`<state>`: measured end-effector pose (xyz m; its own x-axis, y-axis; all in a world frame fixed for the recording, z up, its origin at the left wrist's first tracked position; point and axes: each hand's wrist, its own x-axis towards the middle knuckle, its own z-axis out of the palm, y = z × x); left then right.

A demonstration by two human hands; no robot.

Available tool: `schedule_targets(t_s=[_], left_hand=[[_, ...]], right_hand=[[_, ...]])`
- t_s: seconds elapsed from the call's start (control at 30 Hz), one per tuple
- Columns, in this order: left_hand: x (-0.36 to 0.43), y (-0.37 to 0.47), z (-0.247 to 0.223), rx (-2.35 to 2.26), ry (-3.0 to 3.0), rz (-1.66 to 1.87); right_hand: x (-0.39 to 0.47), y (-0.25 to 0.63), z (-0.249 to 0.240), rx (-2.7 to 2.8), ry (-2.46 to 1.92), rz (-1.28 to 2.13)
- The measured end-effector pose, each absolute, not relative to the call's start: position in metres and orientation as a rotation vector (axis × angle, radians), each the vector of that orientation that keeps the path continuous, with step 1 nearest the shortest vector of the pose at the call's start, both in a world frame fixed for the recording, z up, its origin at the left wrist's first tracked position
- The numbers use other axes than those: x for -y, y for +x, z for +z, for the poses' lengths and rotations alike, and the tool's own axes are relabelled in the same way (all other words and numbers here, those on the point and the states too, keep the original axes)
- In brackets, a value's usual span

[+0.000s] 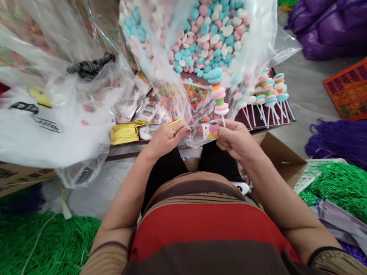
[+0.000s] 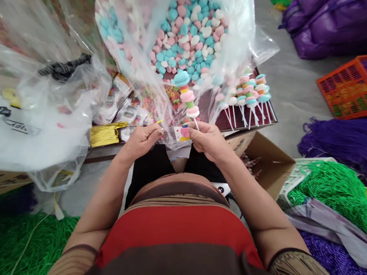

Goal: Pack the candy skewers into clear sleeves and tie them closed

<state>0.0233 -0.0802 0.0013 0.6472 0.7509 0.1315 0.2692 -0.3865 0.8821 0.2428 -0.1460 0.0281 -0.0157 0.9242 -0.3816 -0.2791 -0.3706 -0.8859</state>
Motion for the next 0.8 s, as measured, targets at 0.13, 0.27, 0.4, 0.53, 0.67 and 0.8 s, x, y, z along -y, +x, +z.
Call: schedule_targets(t_s=[0.13,0.27,0.4,0.53,0.67,0.8], left_hand=[[0.081,0.026,0.002,-0.789,1.982,0.65],[0.084,0.031,0.004,-0.762,2.06,0.538],[0.087,0.034,0.006,-0.817,1.996,0.575],[0.09,0.036,0.003,-0.793,1.788,0.653],[0.092,0.038,0.001,-0.789,1.649,0.693],[0.092,0.037,0.001,-0.809,1.638,0.724]], right_hand=[[0.147,0.243,0.023,0.795,-1.317,1.584],[0.143,0.235,0.019,0.954,-1.368,1.589],[0.141,0.225,0.013,0.921,-1.365,1.514],[0.143,0.222,0.005,0.81,-1.367,1.437],[0.146,0.22,-0.002,0.868,-1.289,1.426],[0.145,0.215,0.001,0.824,-1.22,1.422]])
